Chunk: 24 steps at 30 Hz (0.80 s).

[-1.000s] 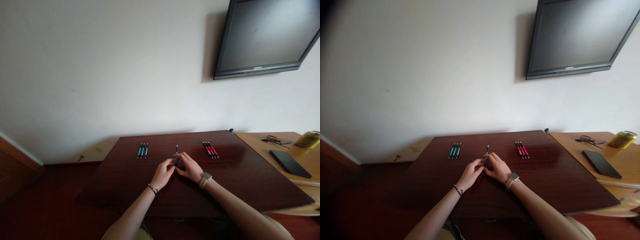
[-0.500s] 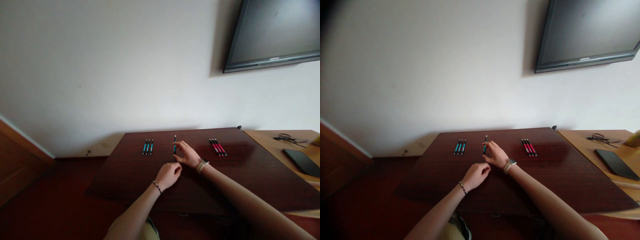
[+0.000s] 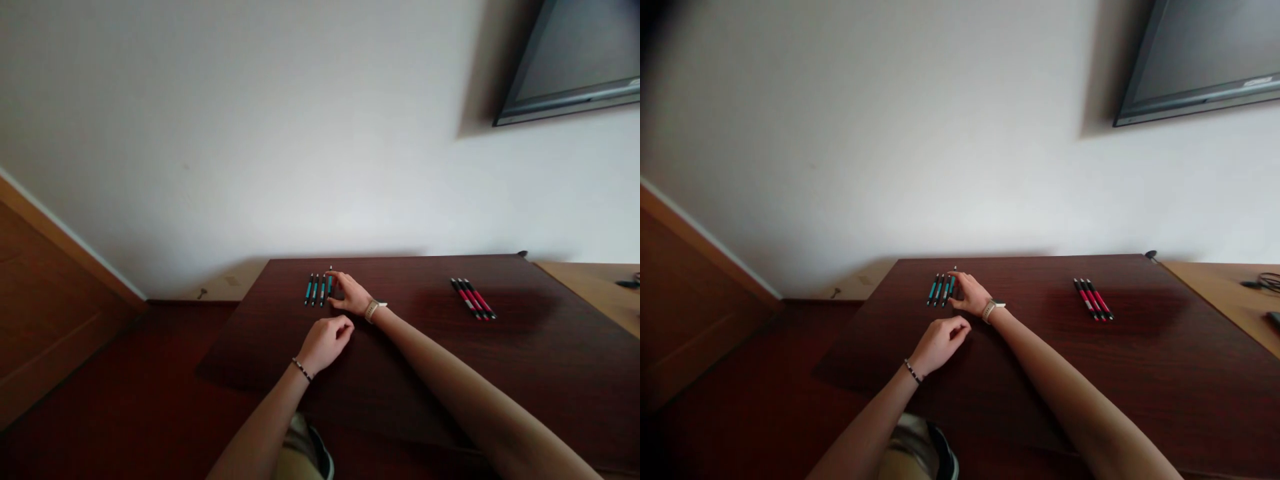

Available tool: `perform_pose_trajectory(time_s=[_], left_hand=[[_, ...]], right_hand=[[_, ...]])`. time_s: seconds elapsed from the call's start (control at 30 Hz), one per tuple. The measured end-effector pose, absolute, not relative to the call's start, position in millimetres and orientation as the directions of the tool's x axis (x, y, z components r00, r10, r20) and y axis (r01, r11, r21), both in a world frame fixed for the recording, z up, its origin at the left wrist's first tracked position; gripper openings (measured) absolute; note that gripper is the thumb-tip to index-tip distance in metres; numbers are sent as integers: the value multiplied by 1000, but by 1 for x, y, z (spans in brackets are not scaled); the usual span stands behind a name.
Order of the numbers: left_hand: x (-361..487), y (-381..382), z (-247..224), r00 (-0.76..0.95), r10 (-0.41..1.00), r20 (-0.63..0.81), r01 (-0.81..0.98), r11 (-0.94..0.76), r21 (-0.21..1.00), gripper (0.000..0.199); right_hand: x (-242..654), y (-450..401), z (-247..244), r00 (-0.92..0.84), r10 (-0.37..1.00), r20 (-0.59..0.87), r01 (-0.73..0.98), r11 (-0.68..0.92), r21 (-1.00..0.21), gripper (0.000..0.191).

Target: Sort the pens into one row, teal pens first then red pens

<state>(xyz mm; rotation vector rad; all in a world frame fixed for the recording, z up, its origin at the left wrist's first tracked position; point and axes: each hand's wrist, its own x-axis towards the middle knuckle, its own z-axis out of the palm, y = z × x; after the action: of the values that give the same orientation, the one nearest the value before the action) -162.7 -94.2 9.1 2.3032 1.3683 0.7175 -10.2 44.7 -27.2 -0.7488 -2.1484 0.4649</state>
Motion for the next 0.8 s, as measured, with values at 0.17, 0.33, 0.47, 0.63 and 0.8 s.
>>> perform_pose_trajectory(time_s=[0.17, 0.33, 0.47, 0.63, 0.8], left_hand=[[-184, -84, 6, 341, 903, 260, 690, -428, 583, 18], [-200, -72, 3, 296, 913, 279, 688, -407, 601, 21], [-210, -63, -2, 267, 920, 287, 682, -391, 618, 22], [-218, -56, -10, 248, 931, 268, 706, -364, 608, 24], [-219, -54, -12, 236, 941, 243, 721, -337, 606, 26]], right_hand=[[-15, 49, -38, -533, 669, 518, 405, 739, -537, 76], [-15, 53, -44, -556, 678, 482, 423, 729, -538, 76], [-15, 55, -46, -554, 690, 466, 430, 717, -549, 79], [-14, 56, -47, -546, 708, 448, 456, 700, -550, 80], [-15, 56, -45, -548, 707, 447, 456, 700, -550, 75]])
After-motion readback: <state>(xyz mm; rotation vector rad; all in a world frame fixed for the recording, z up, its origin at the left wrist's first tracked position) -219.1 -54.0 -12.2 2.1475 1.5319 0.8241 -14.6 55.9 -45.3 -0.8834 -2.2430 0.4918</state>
